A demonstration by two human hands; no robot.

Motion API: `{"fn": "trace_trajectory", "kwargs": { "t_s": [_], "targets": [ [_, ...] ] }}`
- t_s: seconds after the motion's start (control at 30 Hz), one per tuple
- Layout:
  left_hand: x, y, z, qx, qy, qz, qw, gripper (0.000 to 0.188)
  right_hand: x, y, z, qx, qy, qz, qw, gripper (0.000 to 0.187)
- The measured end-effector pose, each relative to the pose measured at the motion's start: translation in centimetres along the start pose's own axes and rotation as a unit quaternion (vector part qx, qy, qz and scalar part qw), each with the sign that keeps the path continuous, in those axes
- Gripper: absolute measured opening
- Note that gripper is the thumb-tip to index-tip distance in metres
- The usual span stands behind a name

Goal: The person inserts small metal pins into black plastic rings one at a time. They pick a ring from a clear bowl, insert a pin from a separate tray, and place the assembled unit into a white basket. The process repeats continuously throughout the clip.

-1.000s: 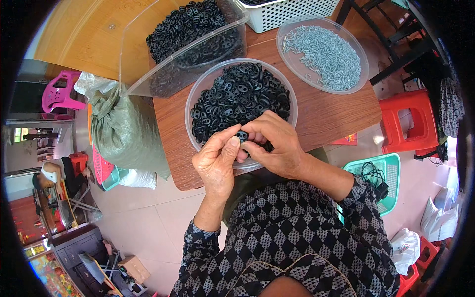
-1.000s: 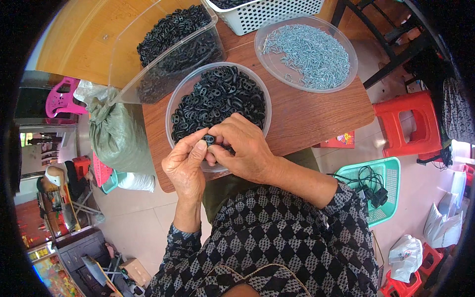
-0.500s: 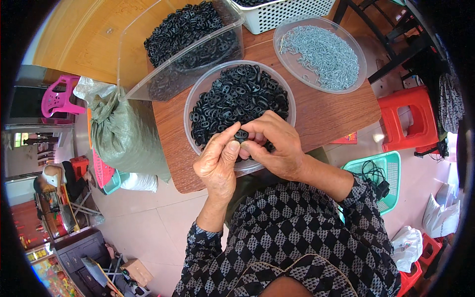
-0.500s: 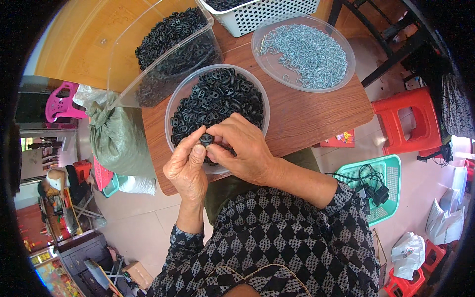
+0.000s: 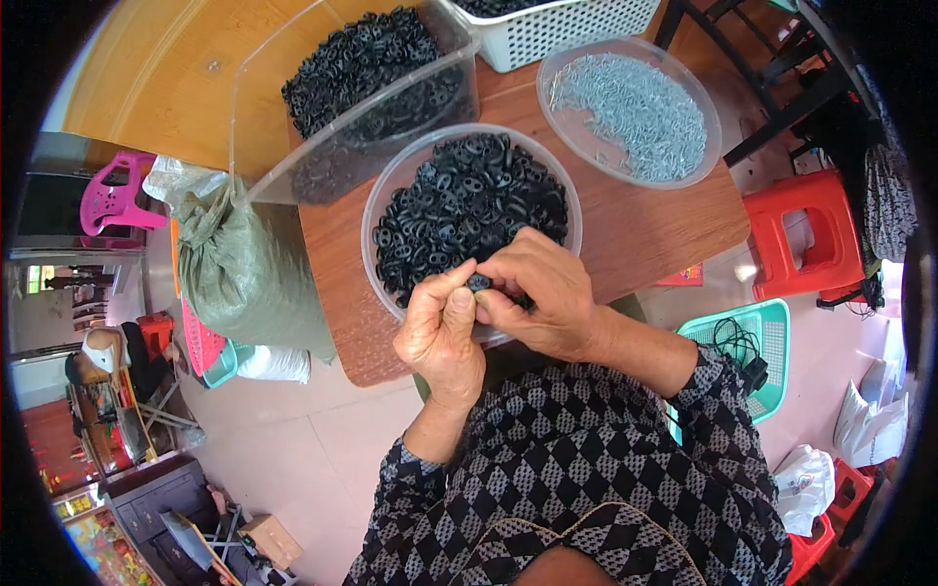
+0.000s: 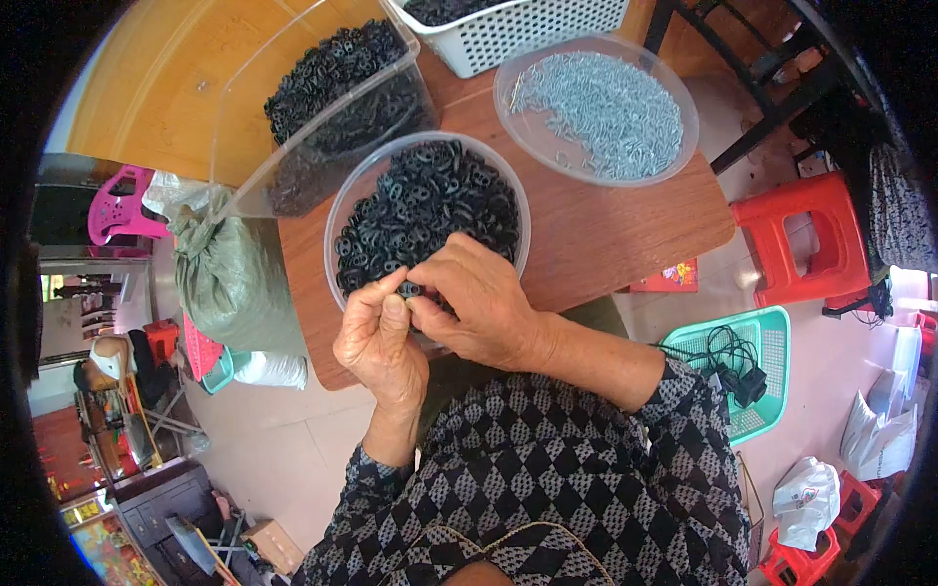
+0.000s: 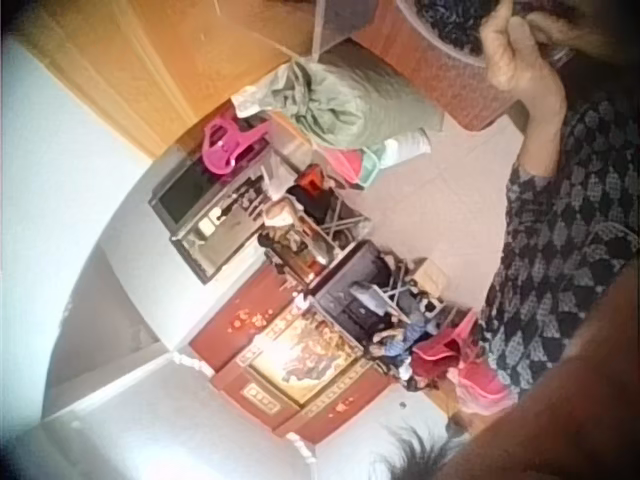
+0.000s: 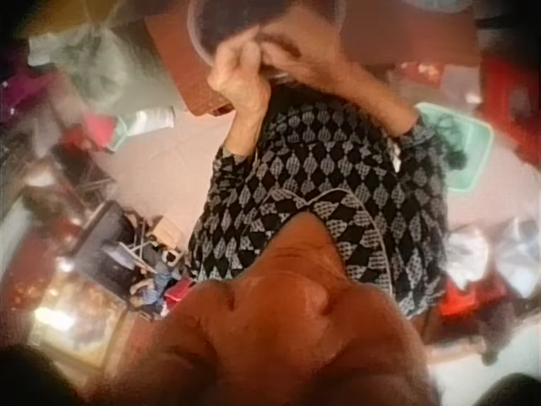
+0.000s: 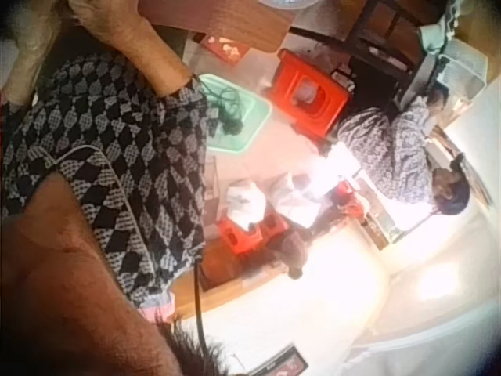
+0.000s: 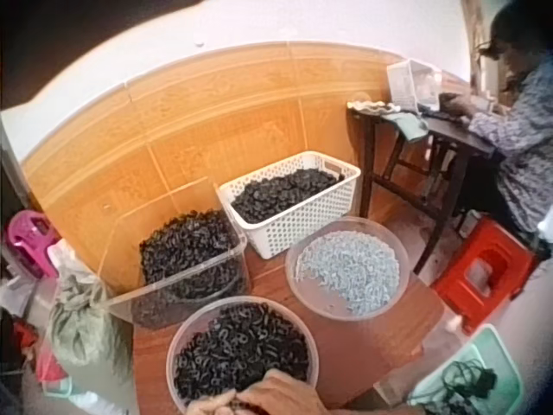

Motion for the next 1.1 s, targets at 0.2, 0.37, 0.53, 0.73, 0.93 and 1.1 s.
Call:
{"fn": "trace_trajectory", "kwargs": {
  "t_s": [0.2, 0.37, 0.53, 0.73, 0.93, 1.1],
  "targets": [
    [1.0, -0.2, -0.2, -0.002, -0.035, -0.01, 0.999, 0.02, 0.3, -0.5, 0.1, 0.001, -0.068, 0.07, 0.995, 0.025],
    [1.7, -1.3, 0.3, -0.037, -0.086, -0.01, 0.996, 0.022, 1.3, -1.0, -0.9, -0.006, -0.101, 0.139, 0.985, 0.02],
    [2.3, -1.9, -0.6, 0.0, -0.1, -0.052, 0.994, 0.024, 2.6, -2.5, -1.7, -0.009, -0.118, 0.243, 0.963, 0.013],
    [2.3, -2.5, -4.7, 0.057, -0.063, -0.027, 0.996, 0.024, 11.9, -11.0, -8.4, 0.047, 0.147, 0.131, 0.979, 0.023],
    [1.2, -2.7, -6.9, 0.098, -0.243, 0.051, 0.964, 0.014, 18.5, -14.9, -10.9, 0.083, 0.322, 0.037, 0.942, 0.024],
    [2.8, -2.5, -5.2, -0.004, -0.492, 0.213, 0.844, 0.021, 13.7, -9.5, -8.6, -0.001, 0.174, 0.244, 0.954, 0.034]
  ]
}}
Point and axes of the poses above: each hand's wrist, its own y-axis away from the middle knuckle, its own z-axis out of the palm, x = y × z, the point moved 2 cm from there along -y, towards the middle knuckle, and after that the axes turned 15 degrees about -z, right-handed, at the moved point
